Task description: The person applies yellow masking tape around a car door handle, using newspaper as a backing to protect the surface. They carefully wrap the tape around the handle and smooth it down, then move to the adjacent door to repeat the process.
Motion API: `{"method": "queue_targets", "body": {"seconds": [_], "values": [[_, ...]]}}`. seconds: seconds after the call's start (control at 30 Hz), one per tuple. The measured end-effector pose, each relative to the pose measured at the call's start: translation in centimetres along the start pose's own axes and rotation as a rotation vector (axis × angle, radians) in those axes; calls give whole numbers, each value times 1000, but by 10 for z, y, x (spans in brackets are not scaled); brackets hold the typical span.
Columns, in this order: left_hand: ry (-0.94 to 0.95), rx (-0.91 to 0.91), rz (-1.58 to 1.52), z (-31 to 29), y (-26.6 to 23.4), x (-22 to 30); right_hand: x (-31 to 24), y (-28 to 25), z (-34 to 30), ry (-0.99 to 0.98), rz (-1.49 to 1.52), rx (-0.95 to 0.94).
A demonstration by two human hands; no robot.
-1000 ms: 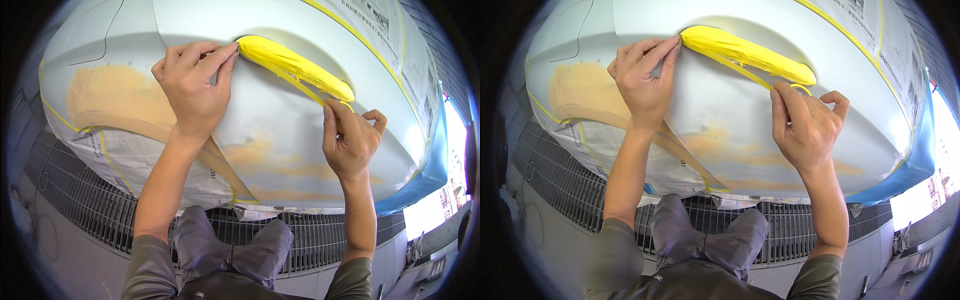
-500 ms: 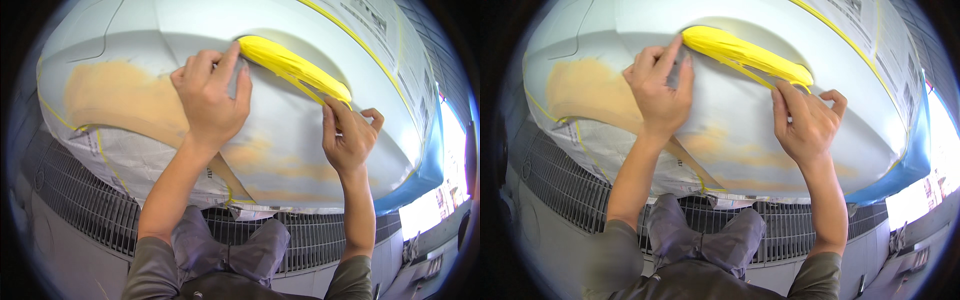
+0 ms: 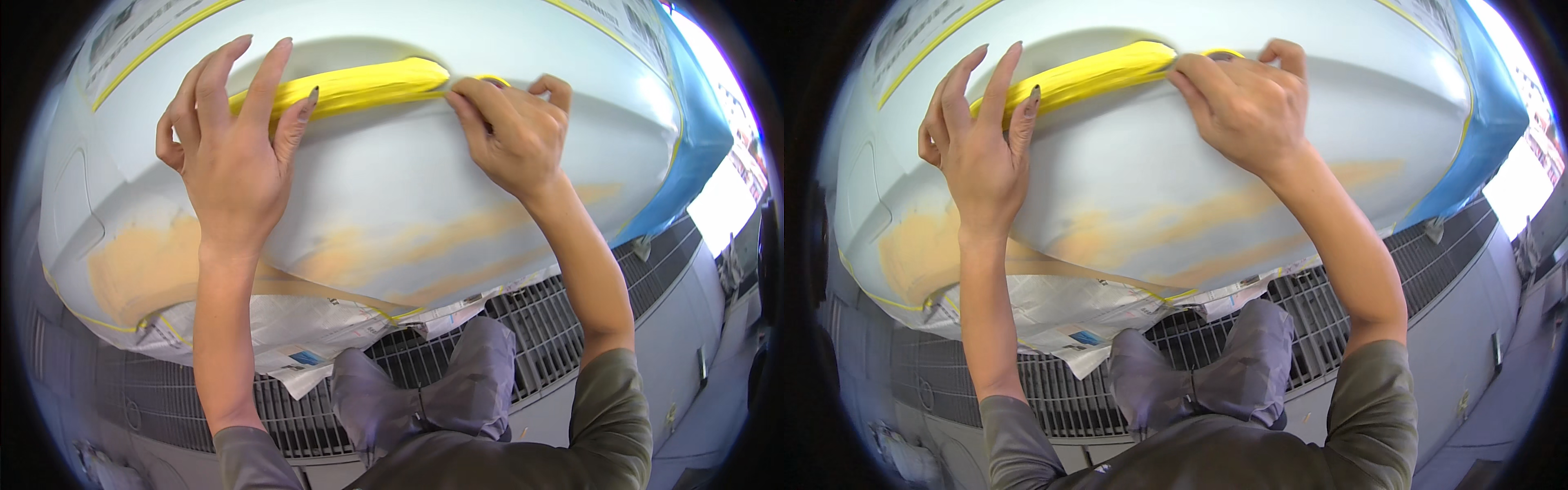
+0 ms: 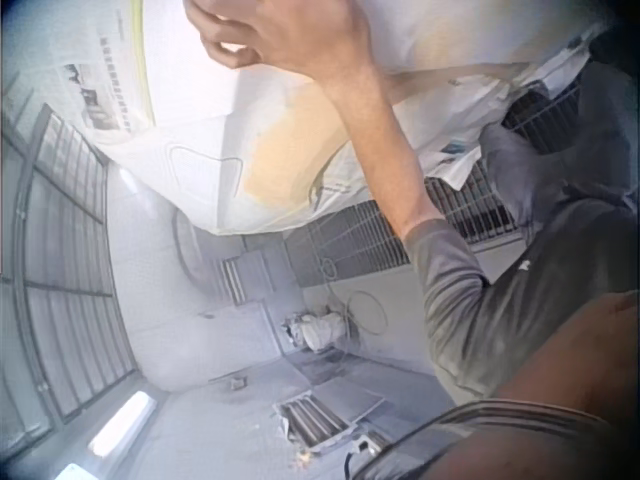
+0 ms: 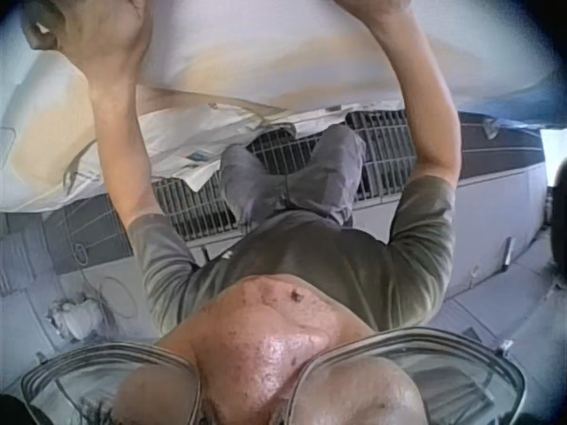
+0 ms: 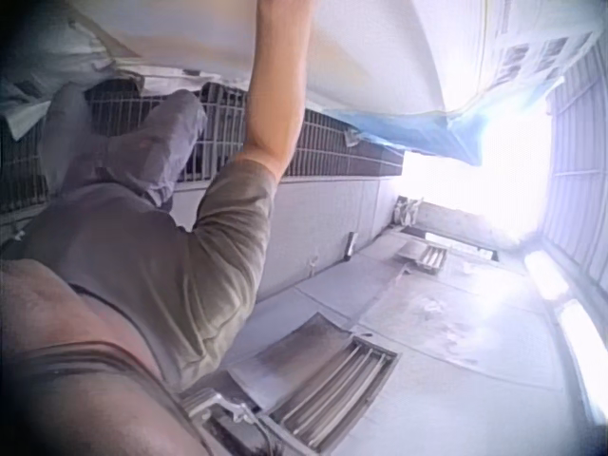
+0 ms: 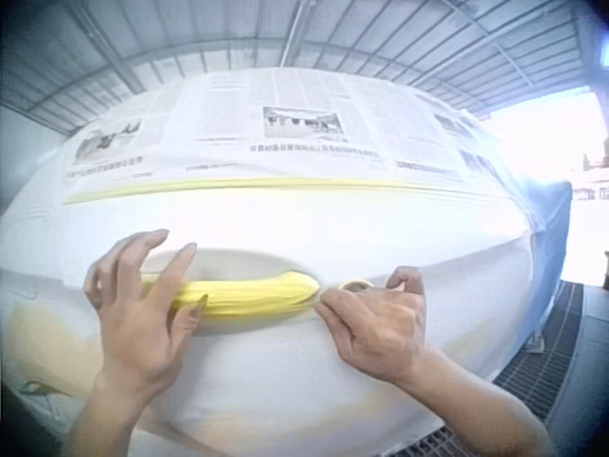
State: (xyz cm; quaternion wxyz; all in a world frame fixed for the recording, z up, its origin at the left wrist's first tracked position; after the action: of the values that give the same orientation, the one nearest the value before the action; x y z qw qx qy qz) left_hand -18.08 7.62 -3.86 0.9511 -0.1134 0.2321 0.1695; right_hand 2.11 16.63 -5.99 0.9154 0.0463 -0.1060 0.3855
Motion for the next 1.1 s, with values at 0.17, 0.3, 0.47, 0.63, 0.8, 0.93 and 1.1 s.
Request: {"method": "queue_targets", "body": {"seconds": [0.17,0.3,0.47,0.63,0.8,0.93,1.1], "values": [[130,-12,17,31,9,43,1,8,3,26,5,6],[184,3,18,48,17,74,5,10,-1,39,48,-13],[227,103,37,56,21,94,5,15,-4,83,74,0],[244,103,44,57,24,98,30,-18,-6,266,232,230],[309,54,85,62,28,113,50,-54,-27,386,376,308],[357,26,89,62,34,108,23,-41,-40,301,448,54],[411,-13,75,35,10,37,21,-37,-60,362,635,-94]]}}
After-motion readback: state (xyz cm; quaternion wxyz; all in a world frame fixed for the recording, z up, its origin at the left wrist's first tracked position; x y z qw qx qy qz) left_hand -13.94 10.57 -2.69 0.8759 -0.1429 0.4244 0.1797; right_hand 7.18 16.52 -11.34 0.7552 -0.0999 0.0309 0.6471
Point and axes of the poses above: each hand's wrist, its own z-axis towards the middle knuckle, its own y-axis out of the palm, x = y × z, the point moved 10 cm from there along z, towards the middle knuckle, and after that the axes turned 10 degrees about y, right-handed, at the moved point
